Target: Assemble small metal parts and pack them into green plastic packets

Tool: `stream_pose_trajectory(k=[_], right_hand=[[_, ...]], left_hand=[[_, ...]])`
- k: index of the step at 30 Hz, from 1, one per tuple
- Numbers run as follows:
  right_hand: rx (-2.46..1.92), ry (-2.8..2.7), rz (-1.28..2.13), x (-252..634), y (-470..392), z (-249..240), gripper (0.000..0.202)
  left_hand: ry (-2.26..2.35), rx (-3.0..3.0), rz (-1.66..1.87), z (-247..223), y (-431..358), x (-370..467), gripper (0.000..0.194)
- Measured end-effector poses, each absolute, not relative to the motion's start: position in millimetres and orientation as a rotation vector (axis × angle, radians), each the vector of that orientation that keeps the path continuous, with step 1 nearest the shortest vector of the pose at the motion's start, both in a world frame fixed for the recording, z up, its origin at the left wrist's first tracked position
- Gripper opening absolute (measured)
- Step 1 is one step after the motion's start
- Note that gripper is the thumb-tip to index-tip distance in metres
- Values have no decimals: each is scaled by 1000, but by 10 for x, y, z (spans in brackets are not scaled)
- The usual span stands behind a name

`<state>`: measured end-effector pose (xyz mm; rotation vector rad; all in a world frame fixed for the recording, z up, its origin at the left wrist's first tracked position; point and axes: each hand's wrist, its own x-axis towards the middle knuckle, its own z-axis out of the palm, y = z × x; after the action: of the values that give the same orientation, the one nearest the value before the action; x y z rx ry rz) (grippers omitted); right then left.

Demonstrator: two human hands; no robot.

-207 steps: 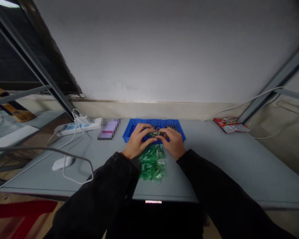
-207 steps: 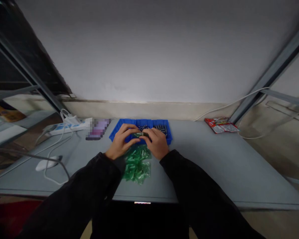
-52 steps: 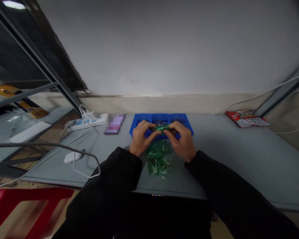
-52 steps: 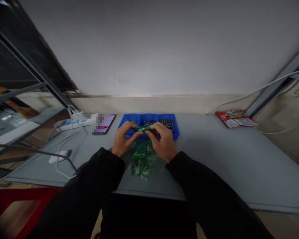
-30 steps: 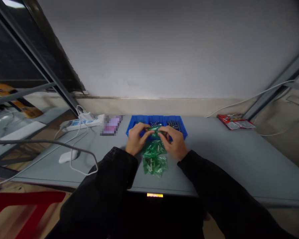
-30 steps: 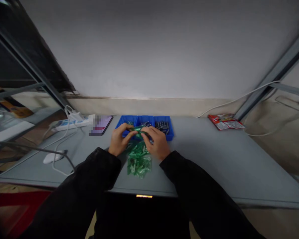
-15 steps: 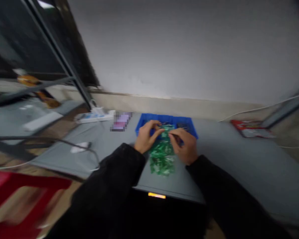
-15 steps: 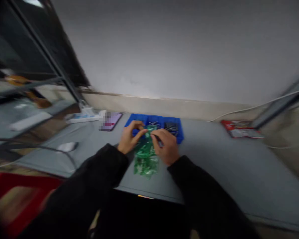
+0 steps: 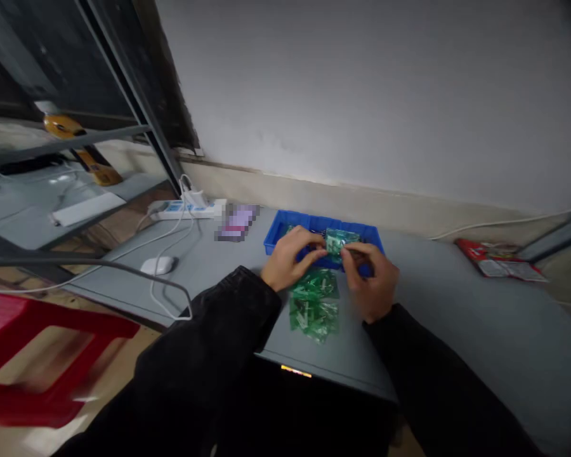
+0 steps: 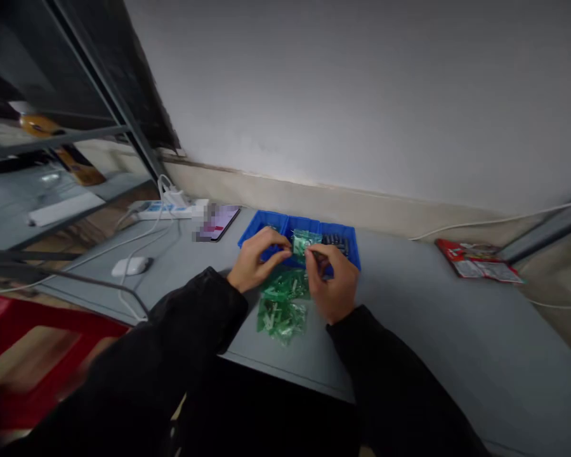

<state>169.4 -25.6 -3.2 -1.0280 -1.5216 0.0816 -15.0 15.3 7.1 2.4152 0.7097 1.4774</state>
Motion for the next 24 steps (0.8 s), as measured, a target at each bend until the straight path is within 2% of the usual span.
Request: stream_pose_trajectory(k=[4, 11, 15, 19, 24], right_hand=[[-1018, -1341, 341, 1706, -224, -13, 14], [-948, -1401, 718, 1688, -236, 24, 18], [-902, -1508, 712, 1720, -275, 58, 19], [-916, -1625, 572, 1747, -251, 20, 27], [-976, -1732, 371, 1771, -137, -123, 14]], left_hand=[[792, 2514, 1474, 48, 177, -153, 22], [797, 2548, 1530, -5, 214, -202, 20], [740, 2530, 1544, 10, 215, -209, 12], [819, 2446, 1590, 11, 220, -184, 11], [786, 2477, 1551, -3, 223, -188, 13]])
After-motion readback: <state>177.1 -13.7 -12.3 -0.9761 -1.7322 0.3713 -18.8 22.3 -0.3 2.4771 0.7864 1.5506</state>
